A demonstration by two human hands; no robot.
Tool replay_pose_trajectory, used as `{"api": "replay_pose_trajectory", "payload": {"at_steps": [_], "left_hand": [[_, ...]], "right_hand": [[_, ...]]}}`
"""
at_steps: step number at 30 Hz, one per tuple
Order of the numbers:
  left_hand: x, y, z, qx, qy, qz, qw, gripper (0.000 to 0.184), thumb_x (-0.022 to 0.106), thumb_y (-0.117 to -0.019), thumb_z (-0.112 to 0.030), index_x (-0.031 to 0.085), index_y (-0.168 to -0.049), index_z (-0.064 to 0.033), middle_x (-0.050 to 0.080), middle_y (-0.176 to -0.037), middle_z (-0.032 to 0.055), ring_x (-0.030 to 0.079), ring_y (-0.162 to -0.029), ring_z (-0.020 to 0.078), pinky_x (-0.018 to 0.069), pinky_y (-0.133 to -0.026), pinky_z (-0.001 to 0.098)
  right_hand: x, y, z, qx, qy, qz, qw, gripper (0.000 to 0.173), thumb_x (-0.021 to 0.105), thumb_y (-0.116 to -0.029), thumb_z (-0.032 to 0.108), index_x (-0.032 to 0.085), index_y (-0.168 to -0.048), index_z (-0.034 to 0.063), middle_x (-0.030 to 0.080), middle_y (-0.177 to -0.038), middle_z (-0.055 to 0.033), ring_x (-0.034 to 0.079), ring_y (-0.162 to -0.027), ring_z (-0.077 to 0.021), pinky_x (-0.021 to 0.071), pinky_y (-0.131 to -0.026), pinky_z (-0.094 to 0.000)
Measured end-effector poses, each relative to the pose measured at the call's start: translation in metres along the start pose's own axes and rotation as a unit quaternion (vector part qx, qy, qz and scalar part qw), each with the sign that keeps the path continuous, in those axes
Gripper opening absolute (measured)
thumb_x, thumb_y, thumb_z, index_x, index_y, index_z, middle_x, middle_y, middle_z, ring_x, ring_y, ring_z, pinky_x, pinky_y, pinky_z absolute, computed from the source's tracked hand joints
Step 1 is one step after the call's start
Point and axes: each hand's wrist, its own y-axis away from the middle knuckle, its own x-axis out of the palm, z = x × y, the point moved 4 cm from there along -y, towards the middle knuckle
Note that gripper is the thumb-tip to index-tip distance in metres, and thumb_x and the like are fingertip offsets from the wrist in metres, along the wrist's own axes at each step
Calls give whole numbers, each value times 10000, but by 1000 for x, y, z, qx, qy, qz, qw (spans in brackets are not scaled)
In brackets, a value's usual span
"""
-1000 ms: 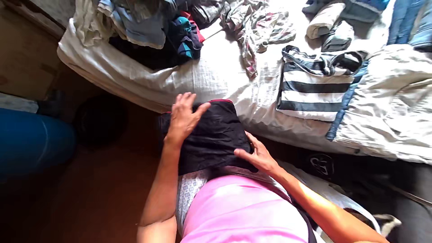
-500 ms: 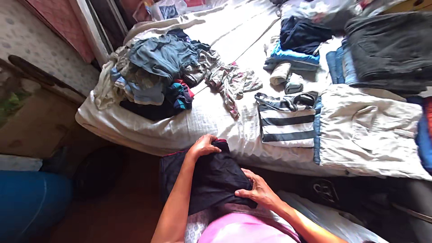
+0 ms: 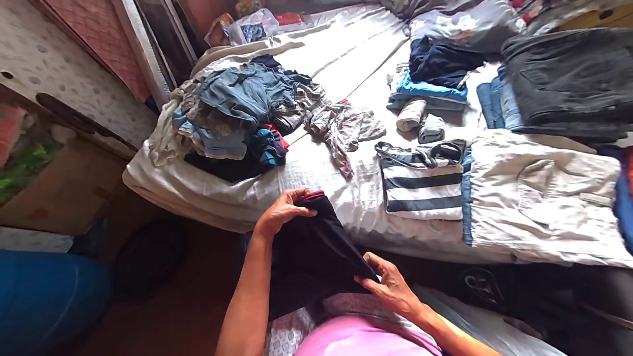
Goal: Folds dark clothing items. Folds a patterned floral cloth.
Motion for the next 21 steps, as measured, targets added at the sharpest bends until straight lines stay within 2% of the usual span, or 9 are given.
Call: {"api": "replay_pose_trajectory", "payload": {"at_steps": [4,6,8,11,15,16,18,19,21], "left_hand": [[-26,29,-48,152,-18,-94,984,306,719,-775,115,652,-959,-119,682,-906,-30,646,-817,55,576,-727,255],[-37,54,-88,238,-48,-136,960,396,707,-805,107,639,-1081,-168,694,-1028,-67,662,-916,28,589,-785,230],[-44,83,-130,313,-85,-144,935,536,702,-824,76,603,-1288,-174,685,-1182,-76,663,-1026,33,577,-871,217],[-43,124,-173,373,-151,-171,900,597,754,-838,-30,573,-1395,-142,676,-1183,-76,663,-989,25,565,-875,186],[-42,167,-169,371,-215,-190,883,503,840,-835,-336,655,-1278,-186,702,-1093,-97,680,-944,48,588,-847,249],[-39,177,-157,381,-215,-173,882,397,816,-860,-348,687,-1201,-191,712,-1061,-74,692,-933,84,602,-836,293],[-13,194,-135,388,-200,-108,893,162,650,-995,-323,726,-1071,-202,727,-1016,-67,704,-952,100,603,-860,310],[5,201,-122,371,-184,-66,908,173,591,-1035,-310,724,-1029,-200,724,-1012,-70,701,-973,87,598,-881,290],[38,214,-84,317,-159,14,935,184,588,-1042,-292,672,-960,-152,703,-997,-32,686,-1013,82,585,-912,266]], "right_hand": [[-17,-36,46,-72,-46,-19,996,181,722,-855,30,643,-1016,51,688,-862,52,650,-768,-18,568,-709,-225],[-32,-60,89,-146,-33,-50,988,186,727,-878,50,672,-1054,78,718,-890,74,667,-782,-1,582,-728,-216],[-48,-76,137,-239,-7,-65,969,218,735,-890,92,690,-1100,128,724,-922,107,664,-791,23,583,-737,-185],[-68,-77,206,-379,55,-62,922,258,748,-908,127,680,-1157,118,715,-1069,103,682,-938,-3,595,-845,-193],[-81,-46,242,-442,123,-12,888,218,750,-920,192,698,-1118,117,731,-1087,62,708,-1022,-105,619,-909,-303],[-84,-36,241,-427,130,20,895,183,748,-923,198,708,-1088,129,734,-1079,55,707,-1039,-123,619,-920,-319],[-89,-14,224,-364,135,93,917,108,731,-928,189,737,-1029,153,730,-1066,50,695,-1041,-108,613,-911,-292],[-90,-3,210,-324,134,139,926,95,707,-953,190,741,-1033,152,726,-1071,39,687,-1048,-92,602,-913,-269],[-89,19,178,-260,129,229,929,99,652,-996,182,724,-1024,121,728,-1064,0,680,-1053,-67,575,-909,-225]]}}
